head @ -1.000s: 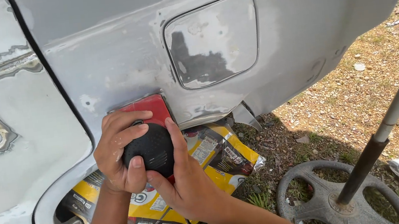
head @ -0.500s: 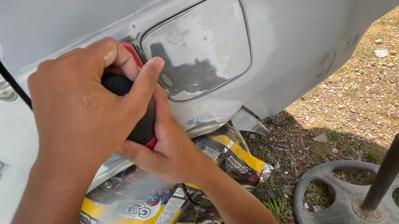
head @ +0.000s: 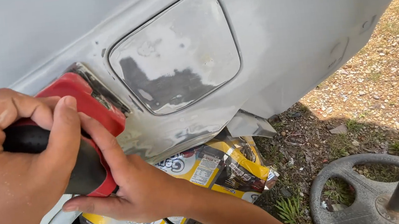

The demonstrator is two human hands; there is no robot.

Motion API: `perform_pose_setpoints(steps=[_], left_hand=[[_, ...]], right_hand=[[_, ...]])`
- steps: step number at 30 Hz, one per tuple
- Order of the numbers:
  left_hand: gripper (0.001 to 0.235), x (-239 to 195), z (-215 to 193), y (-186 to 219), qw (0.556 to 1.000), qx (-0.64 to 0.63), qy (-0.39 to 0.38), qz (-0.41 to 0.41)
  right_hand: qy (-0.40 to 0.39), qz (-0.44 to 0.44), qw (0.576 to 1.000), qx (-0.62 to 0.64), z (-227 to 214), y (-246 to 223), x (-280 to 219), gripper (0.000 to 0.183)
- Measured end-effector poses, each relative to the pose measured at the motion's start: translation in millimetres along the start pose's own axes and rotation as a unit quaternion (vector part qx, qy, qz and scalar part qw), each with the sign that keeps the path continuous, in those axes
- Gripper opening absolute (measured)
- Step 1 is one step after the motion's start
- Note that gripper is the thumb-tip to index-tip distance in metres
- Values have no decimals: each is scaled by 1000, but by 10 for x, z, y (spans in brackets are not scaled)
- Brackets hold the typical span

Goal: The person uses a red electric sander to smooth the surface of a white car door. They move the tool across the panel near the door handle and window frame, with a yellow bag placed underneath to catch debris.

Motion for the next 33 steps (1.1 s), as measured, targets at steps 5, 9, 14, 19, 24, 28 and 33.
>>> perform_pose_setpoints(steps=[5, 9, 14, 19, 24, 28, 33], left_hand=[[40, 6, 45, 71, 996, 34, 4, 86], [39, -109, 23, -63, 995, 31, 0, 95], [39, -115, 94, -75, 986, 38, 35, 156], [36, -44, 230, 118, 971, 56, 93, 211], [39, -120, 129, 1, 974, 57, 86, 200], [39, -135, 17, -311, 974, 66, 78, 203], [39, -102, 47, -408, 974, 69, 73, 201]], right_hand=[[29, -95, 991, 87, -43, -12, 13, 95], [13, -104, 993, 60, 122, 131, -51, 96], [8, -122, 990, 67, 49, 164, -49, 97], [42, -136, 986, 83, -205, 129, -30, 103], [-19, -134, 985, 103, -58, 98, -16, 98], [-11, -125, 987, 96, 108, 250, -40, 98], [-6, -110, 988, 108, -124, 139, -30, 98]])
Point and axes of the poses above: each hand's wrist, its own x-axis towards the middle knuckle, its own z-axis out of the palm, y = z × x, the point moved 6 cm from there along x, towards the middle knuckle, and after that the axes turned 11 degrees about y, right-handed, at the moved point
